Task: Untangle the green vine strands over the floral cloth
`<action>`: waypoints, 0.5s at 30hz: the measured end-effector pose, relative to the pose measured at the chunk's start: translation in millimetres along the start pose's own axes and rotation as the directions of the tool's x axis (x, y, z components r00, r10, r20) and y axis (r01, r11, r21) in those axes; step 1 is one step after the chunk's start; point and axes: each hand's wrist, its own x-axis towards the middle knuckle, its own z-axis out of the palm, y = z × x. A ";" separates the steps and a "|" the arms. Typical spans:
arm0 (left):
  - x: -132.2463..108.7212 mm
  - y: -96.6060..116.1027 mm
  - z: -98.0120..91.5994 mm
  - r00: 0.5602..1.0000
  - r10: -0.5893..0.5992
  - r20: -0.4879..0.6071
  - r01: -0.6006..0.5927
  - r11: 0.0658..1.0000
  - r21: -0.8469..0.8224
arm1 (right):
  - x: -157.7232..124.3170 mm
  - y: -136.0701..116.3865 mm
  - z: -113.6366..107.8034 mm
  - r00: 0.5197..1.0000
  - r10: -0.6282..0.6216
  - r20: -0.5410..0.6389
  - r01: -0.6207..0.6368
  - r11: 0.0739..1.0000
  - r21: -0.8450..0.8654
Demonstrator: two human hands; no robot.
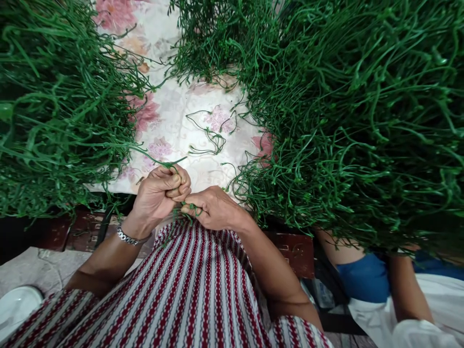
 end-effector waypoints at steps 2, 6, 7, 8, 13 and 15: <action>1.2 0.2 -1.4 1.000 -0.016 -0.017 0.016 1.000 0.022 | 0.4 -1.6 0.2 0.999 -0.014 0.050 0.014 1.000 0.000; 5.9 -0.8 -6.5 0.999 -0.006 -0.050 0.008 0.999 0.041 | -1.6 -5.4 -6.5 0.991 -0.038 0.130 0.034 0.999 0.031; 7.0 -0.6 -7.2 0.999 0.006 -0.041 -0.004 0.999 0.048 | -2.3 -6.6 -10.5 0.997 -0.018 0.076 0.017 1.000 0.020; 8.0 0.2 -7.4 1.000 0.020 -0.024 -0.018 0.999 0.052 | -2.9 -7.9 -15.0 1.000 0.002 0.000 -0.002 1.000 0.002; 10.4 9.7 -1.5 0.992 0.126 0.004 -0.126 0.992 0.000 | -2.1 -17.5 -23.1 0.938 0.148 -0.313 -0.121 0.987 0.105; 10.7 12.9 1.9 0.981 0.193 -0.013 -0.193 0.981 -0.013 | 0.0 -21.3 -14.9 0.877 0.303 -0.372 -0.219 0.942 0.253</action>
